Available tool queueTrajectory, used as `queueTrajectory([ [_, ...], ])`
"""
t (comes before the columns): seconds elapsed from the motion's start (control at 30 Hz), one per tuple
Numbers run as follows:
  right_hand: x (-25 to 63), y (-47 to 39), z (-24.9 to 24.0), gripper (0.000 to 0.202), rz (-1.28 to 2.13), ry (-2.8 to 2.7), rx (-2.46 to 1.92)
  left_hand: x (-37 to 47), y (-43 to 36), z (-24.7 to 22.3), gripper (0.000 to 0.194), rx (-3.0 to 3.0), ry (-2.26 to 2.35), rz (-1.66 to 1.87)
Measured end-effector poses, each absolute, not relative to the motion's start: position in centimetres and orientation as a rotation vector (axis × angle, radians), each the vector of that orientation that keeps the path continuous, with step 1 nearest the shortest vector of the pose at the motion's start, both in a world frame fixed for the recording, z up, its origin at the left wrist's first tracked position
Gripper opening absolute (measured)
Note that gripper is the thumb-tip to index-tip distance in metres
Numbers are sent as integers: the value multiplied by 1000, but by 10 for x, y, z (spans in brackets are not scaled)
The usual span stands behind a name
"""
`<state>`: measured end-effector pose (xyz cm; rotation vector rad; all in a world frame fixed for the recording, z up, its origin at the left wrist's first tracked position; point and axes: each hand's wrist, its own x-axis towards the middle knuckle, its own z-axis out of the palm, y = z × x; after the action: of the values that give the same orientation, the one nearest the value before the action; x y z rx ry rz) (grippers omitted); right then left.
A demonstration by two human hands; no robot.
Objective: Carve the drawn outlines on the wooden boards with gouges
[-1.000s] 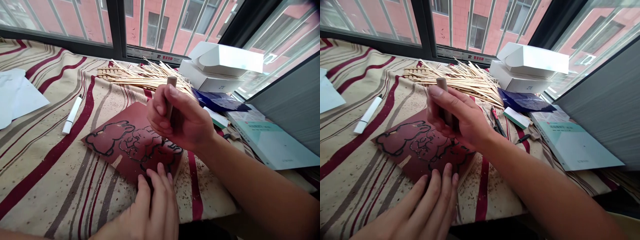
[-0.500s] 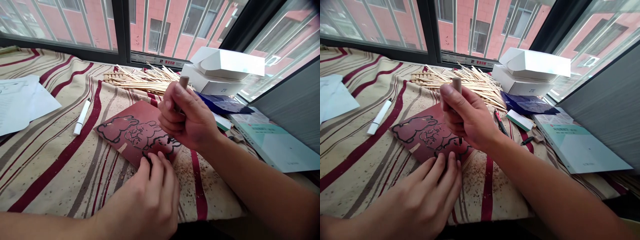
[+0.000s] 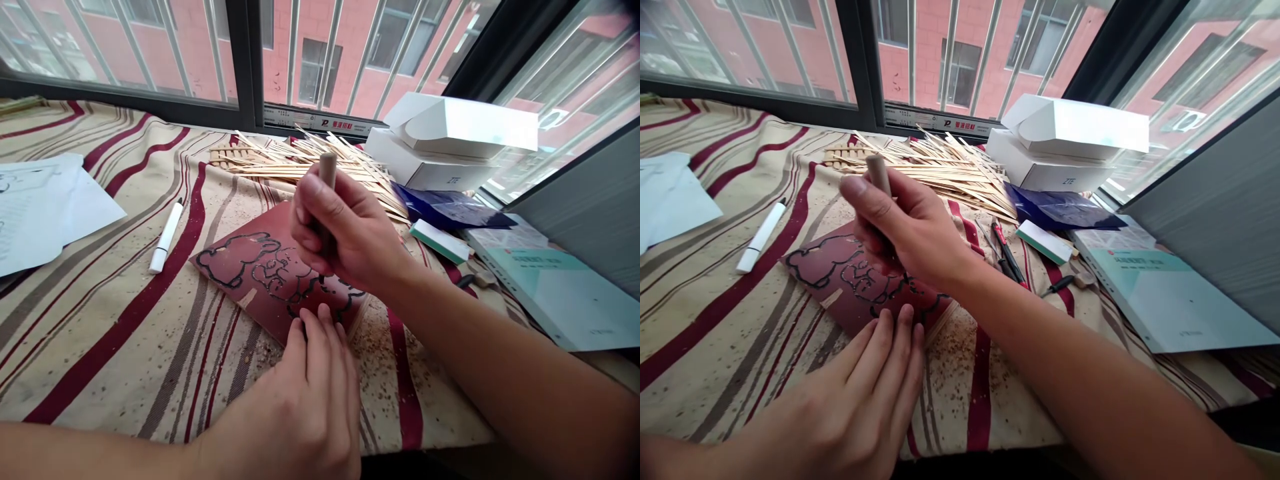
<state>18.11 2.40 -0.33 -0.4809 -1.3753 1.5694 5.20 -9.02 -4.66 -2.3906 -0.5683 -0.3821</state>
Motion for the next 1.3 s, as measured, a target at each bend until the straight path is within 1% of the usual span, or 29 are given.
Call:
queueTrajectory([
  [0.17,184,29,-2,36,1573,-1350,-483,52,-89,-46,45,-2367,-546,-351],
  [0.43,184,30,-9,50,1740,-1289,-485,48,-93,-42,47,-2356,-530,-256],
  [0.6,185,29,-7,53,1712,-1278,-516,49,-91,-43,46,-2358,-537,-256],
  [0.83,173,19,-11,45,1661,-1315,-424,51,-90,-42,47,-2371,-557,-300],
  [0.97,176,25,-12,42,1613,-1331,-465,49,-89,-44,47,-2353,-527,-351],
  [1.2,189,31,-1,41,1568,-1399,-486,51,-87,-42,47,-2376,-529,-343],
  [1.3,190,30,-2,37,1558,-1440,-473,53,-87,-45,47,-2360,-550,-381],
])
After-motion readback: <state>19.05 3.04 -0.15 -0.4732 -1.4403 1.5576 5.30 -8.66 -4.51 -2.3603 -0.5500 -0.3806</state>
